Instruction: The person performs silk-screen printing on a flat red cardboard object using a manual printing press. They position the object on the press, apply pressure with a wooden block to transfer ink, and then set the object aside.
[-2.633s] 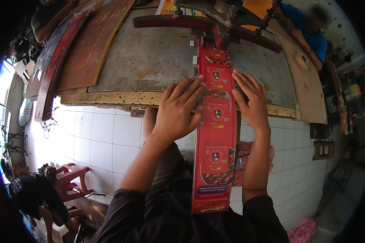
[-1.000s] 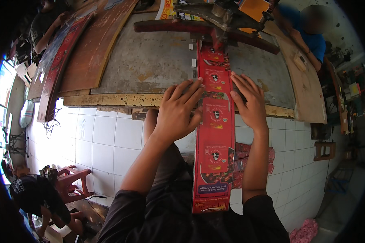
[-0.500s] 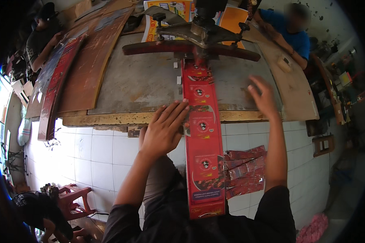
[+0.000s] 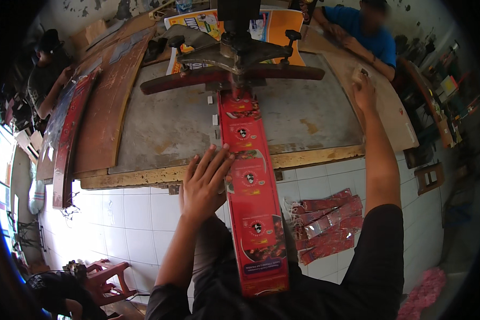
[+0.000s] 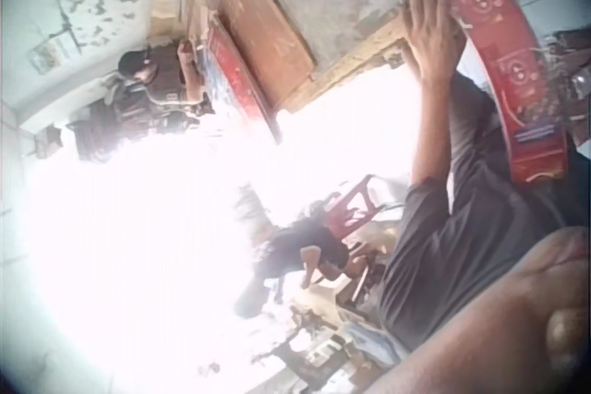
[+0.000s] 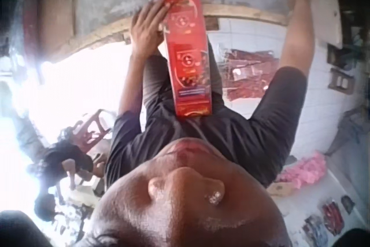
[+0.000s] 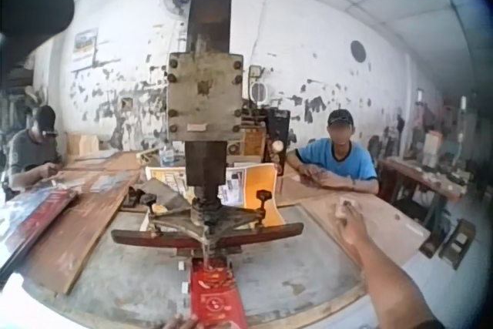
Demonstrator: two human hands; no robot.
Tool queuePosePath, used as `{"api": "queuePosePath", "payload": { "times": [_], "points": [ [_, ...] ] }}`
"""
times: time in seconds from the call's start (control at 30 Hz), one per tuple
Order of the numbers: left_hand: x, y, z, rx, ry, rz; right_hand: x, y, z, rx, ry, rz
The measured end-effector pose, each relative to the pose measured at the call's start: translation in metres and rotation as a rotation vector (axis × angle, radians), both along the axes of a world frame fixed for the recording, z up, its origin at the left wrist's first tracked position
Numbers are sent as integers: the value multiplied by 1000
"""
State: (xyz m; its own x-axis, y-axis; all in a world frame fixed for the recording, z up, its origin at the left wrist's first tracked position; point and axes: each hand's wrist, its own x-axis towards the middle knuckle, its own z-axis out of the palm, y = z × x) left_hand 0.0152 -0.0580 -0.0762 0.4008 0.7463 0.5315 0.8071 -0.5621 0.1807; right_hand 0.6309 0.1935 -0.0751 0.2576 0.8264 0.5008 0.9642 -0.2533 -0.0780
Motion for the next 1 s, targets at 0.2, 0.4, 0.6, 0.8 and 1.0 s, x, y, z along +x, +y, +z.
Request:
{"api": "queuePosePath", "payload": {
  "times": [0.2,0.4,0.6,0.8,1.0],
  "points": [
    [10,0,-5,10,-20,68,-16,-43,5,54,56,120],
    [21,-4,-24,52,-58,142,-103,-154,26,99,242,538],
    [22,-6,-24,46,-121,145,-247,-266,74,-31,304,915],
    [25,-5,-28,39,-151,141,-334,-263,73,-36,288,1165],
    [27,-3,-26,52,-172,134,-366,-196,59,-16,223,1139]
  ]
}}
